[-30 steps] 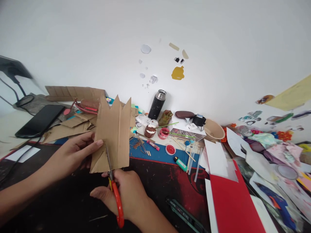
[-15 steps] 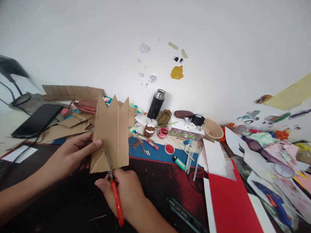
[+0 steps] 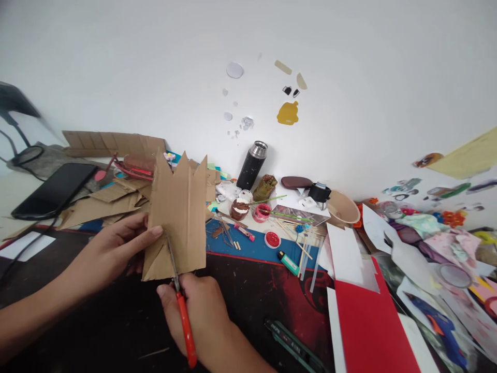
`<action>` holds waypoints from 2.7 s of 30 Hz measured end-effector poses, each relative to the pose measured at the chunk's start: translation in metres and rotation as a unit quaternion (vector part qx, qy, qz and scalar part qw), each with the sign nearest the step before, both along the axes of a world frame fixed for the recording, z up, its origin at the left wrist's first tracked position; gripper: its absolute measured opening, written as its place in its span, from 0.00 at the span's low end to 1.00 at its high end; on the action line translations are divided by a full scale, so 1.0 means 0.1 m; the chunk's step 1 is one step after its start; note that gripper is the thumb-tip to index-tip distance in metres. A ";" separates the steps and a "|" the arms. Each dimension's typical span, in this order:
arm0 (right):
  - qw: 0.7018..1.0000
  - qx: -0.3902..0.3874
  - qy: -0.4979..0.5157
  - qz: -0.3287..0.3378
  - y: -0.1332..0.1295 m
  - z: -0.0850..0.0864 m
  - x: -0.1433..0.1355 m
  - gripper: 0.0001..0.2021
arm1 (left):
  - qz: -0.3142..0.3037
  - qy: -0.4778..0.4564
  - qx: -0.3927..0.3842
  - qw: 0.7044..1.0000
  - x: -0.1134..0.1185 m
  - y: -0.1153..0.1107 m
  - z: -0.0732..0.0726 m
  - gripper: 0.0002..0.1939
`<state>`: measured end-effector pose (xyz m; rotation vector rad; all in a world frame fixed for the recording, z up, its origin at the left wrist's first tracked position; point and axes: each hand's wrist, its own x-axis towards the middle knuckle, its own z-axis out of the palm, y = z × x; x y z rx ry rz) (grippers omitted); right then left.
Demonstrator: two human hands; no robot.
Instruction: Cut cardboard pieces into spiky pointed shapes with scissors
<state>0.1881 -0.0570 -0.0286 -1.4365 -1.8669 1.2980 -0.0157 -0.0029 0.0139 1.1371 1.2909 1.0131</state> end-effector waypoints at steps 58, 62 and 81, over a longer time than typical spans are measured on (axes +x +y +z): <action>0.991 -0.050 0.120 0.012 0.06 0.07 0.03 0.27 | 0.020 0.004 0.073 0.997 -0.02 0.02 -0.06 0.26; 0.990 -0.057 0.131 0.019 0.06 0.09 0.04 0.34 | 0.023 0.011 0.086 0.996 -0.02 -0.01 0.01 0.25; 0.987 -0.058 0.146 0.011 -0.01 0.00 0.03 0.39 | 0.013 0.010 0.086 0.996 -0.01 -0.07 0.07 0.22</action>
